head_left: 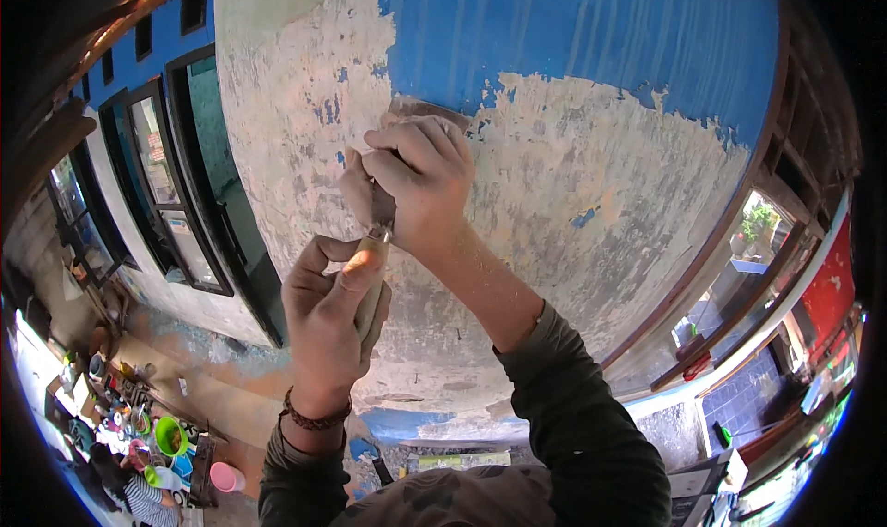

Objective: The person uses a putty knife to scrape blue and white paint from a curved wall.

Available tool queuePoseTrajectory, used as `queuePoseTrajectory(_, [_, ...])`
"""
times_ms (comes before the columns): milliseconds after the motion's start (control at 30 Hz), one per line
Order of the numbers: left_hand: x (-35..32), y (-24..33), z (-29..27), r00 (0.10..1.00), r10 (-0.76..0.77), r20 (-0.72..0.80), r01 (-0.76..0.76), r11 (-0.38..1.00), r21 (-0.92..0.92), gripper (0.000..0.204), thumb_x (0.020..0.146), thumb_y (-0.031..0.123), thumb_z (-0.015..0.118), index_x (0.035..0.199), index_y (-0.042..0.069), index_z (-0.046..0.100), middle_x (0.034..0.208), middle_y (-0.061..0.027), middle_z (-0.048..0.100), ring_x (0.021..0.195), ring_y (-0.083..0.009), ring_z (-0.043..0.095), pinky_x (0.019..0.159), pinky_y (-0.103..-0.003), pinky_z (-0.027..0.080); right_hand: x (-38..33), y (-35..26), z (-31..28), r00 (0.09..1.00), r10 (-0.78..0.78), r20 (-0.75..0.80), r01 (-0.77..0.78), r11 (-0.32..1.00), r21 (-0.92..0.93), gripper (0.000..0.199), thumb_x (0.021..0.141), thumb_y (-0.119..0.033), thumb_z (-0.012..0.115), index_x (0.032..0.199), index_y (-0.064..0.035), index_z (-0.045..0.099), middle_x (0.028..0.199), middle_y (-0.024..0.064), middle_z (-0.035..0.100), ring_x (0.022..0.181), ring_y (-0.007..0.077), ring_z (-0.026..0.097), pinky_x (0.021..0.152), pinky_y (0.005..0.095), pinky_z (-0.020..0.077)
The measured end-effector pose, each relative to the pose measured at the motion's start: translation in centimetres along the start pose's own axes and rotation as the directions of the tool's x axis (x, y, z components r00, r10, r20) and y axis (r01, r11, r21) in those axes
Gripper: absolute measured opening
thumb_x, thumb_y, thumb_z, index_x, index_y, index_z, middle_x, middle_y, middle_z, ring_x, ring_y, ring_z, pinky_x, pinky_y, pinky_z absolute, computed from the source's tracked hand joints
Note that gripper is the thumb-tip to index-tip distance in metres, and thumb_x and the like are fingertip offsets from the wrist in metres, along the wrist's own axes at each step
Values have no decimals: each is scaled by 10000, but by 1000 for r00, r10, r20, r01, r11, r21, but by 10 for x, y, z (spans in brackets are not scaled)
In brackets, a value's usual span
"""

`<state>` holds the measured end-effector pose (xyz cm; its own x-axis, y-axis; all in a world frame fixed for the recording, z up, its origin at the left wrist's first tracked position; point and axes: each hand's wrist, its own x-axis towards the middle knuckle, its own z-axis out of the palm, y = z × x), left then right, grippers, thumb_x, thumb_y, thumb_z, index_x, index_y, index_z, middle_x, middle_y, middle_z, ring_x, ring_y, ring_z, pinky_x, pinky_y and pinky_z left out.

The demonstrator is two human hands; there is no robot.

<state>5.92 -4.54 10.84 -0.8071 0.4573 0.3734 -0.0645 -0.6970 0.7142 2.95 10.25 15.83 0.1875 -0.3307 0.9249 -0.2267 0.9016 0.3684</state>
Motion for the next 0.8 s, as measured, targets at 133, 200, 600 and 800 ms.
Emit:
queuePoseTrajectory(133, [-6, -16, -12, 999, -31, -32, 32, 999, 11, 141, 897, 65, 634, 833, 69, 509, 548, 48, 442, 385, -22, 317, 362, -209, 202, -20, -4, 8, 998, -5, -61, 8, 999, 38, 153, 636, -69, 720, 652, -52, 569, 863, 57, 590, 832, 266, 600, 751, 417, 450])
queuePoseTrajectory(200, [3, -10, -6, 1000, -23, -16, 23, 1000, 15, 137, 900, 65, 628, 831, 68, 509, 544, 54, 432, 381, -21, 310, 361, -207, 200, -7, 2, 6, 998, -37, -50, 36, 999, -22, 146, 623, -69, 716, 658, -59, 575, 837, 56, 585, 822, 261, 601, 760, 411, 454])
queuePoseTrajectory(600, [7, 16, 0, 998, -23, 63, 21, 999, 29, 101, 890, 79, 632, 834, 55, 552, 581, 46, 476, 411, -12, 351, 365, -187, 226, 9, 4, 5, 999, 19, -35, -20, 999, -36, 171, 575, -53, 744, 630, -75, 584, 805, 27, 603, 779, 248, 629, 711, 384, 460])
queuePoseTrajectory(800, [-2, 0, -7, 1000, -8, 24, 6, 996, 89, 128, 884, 104, 637, 823, 63, 532, 580, 46, 468, 420, -9, 335, 373, -190, 224, -10, -6, 5, 995, -14, -100, 15, 1000, 15, 129, 616, -68, 698, 648, -54, 575, 802, 38, 577, 764, 253, 580, 747, 400, 447])
